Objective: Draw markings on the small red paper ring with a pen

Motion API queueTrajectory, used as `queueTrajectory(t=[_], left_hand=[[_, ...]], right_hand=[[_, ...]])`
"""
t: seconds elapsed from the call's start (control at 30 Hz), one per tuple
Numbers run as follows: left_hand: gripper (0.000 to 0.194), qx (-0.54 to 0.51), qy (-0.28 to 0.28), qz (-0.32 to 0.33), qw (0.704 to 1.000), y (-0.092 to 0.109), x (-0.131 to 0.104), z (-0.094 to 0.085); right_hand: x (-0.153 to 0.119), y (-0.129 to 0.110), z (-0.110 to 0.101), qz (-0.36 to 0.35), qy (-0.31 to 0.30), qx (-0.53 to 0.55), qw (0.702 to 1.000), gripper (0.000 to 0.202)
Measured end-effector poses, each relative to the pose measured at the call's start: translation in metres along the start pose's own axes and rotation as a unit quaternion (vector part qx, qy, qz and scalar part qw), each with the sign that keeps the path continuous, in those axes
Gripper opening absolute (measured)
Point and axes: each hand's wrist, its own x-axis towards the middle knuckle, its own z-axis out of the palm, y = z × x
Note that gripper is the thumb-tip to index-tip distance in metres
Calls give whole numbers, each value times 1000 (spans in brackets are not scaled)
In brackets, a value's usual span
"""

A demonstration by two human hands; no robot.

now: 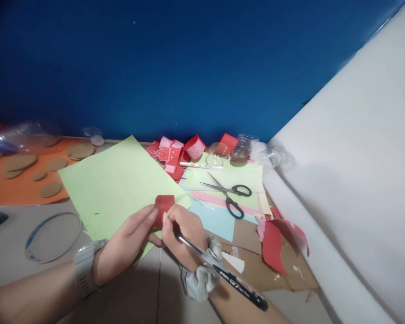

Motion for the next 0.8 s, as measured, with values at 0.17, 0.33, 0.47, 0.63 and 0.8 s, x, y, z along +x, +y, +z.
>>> queueTrajectory(t=[0.17,0.33,0.47,0.63,0.8], left_hand=[[37,-16,2,4,1000,3,0,1],[39,-38,17,-6,999,5,-3,1],[40,-64,11,19,998,7,-4,0],[36,-67,1,32,997,10,-1,0],[37,-35,14,12,999,9,-1,-1]], right_hand=[[1,-2,-3,-10,-26,9,1000,27],[-6,1,-2,-37,54,106,992,21],[-11,3,0,-67,54,134,987,19],[-9,2,1,-76,55,133,987,19],[-6,-2,1,-67,50,116,990,21]])
